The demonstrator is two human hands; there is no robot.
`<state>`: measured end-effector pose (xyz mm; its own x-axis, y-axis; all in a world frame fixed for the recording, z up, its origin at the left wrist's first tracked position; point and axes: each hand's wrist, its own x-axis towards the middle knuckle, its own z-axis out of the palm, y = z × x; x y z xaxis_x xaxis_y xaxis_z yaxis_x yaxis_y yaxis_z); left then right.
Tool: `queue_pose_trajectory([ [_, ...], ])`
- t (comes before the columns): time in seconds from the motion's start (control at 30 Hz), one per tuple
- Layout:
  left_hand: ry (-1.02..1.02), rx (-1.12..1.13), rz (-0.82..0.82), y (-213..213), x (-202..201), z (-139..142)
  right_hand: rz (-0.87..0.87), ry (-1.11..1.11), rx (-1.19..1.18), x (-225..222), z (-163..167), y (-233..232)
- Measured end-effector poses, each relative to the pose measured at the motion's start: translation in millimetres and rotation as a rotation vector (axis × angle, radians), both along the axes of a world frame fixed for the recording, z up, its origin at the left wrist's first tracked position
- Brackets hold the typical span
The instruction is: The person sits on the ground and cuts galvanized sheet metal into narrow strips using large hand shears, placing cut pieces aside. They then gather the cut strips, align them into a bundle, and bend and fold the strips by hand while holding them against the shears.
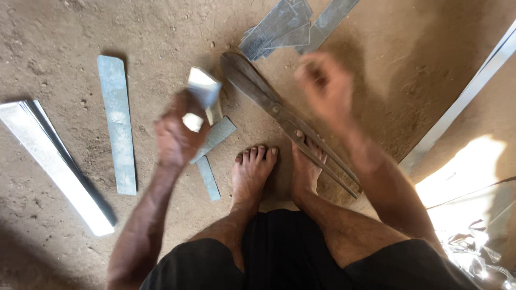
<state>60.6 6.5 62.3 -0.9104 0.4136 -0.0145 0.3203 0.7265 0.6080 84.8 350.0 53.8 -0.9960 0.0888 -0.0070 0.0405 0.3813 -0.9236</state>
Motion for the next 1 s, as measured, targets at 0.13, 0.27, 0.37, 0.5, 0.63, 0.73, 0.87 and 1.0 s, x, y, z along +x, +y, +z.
queue_pose_trajectory([
  [0.13, -0.129, -0.209, 0.218, -33, -31, 6, -0.255, -0.087, -0.06, -58, -38, 77],
  [0.27, -0.261, -0.147, 0.307, -48, -33, 11, -0.173, -0.045, -0.053, -69, -47, 86],
  [0.37, -0.577, 0.301, 0.502, -45, -27, 8, -0.019, 0.071, -0.021, -52, -22, 45],
  [0.5, -0.723, 0.555, 0.761, -25, -22, -3, 0.309, 0.029, 0.169, -19, 14, -57],
  [0.63, -0.736, 0.756, 0.854, -9, -13, -3, 0.526, 0.067, 0.569, -25, -2, -147],
  [0.73, -0.772, 0.867, 0.896, -7, -3, 0, 0.578, -0.115, 0.679, -31, -23, -177],
  [0.87, -0.819, 0.968, 0.871, -16, 7, 0, 0.454, -0.124, 0.528, -39, -34, -183],
  [1.0, -0.843, 1.052, 0.85, -17, 14, -7, 0.34, -0.151, 0.132, -34, -25, -171],
])
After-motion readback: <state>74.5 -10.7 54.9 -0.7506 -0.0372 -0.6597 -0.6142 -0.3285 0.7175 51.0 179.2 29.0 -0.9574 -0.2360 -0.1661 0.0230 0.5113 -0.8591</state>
